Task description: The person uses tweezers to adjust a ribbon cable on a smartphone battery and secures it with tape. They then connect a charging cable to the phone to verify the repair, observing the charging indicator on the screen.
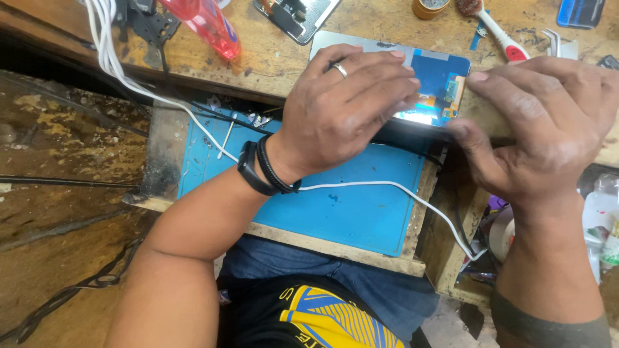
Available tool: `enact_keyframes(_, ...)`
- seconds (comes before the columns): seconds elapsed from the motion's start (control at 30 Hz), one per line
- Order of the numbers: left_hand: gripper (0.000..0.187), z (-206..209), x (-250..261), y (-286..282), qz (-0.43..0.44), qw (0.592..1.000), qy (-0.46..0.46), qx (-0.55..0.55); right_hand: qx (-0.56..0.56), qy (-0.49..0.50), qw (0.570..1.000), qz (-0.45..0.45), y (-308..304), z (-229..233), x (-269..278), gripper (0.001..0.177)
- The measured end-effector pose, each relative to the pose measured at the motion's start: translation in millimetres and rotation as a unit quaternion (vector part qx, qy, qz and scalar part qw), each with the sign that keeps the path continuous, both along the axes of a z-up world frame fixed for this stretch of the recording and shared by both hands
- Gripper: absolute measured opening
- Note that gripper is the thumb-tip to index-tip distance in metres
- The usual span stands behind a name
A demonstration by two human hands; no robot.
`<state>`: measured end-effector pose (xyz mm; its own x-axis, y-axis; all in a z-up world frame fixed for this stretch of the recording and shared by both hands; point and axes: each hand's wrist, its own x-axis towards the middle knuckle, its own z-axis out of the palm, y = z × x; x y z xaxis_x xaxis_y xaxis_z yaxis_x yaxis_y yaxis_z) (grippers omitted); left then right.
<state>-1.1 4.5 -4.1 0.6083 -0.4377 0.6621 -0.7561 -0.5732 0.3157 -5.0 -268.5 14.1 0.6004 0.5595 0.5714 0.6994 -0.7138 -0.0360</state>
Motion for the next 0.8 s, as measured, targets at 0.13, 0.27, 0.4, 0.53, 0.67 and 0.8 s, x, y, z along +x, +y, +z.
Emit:
enact_keyframes(0.13, 0.023, 3, -4, -5, 0.012, 0.998, -0.052, 0.037, -0.019, -0.002, 1.0, -0.003, 7, 9, -1, 0.04)
enact_keyframes(0.27, 0.033, 3, -13, -16, 0.031, 0.994, -0.076, 0.078, -0.017, -0.002, 1.0, 0.013, 7, 11, 0, 0.022)
enact_keyframes(0.4, 0.036, 0, -12, -21, 0.01, 0.997, -0.061, 0.034, -0.012, 0.001, 1.0, 0.014, 0, 3, -1, 0.01)
enact_keyframes(0.53, 0.036, -3, -9, -21, 0.007, 0.998, -0.061, 0.017, 0.021, 0.044, 0.999, 0.017, -4, -1, -1, 0.014)
enact_keyframes(0.67, 0.034, -6, -10, -24, 0.026, 0.999, -0.039, -0.022, 0.034, 0.075, 0.996, 0.02, -1, 5, -3, 0.027)
enact_keyframes(0.8, 0.033, -8, -8, -23, 0.023, 0.998, -0.048, -0.026, 0.033, 0.057, 0.997, 0.031, 3, 8, -2, 0.017)
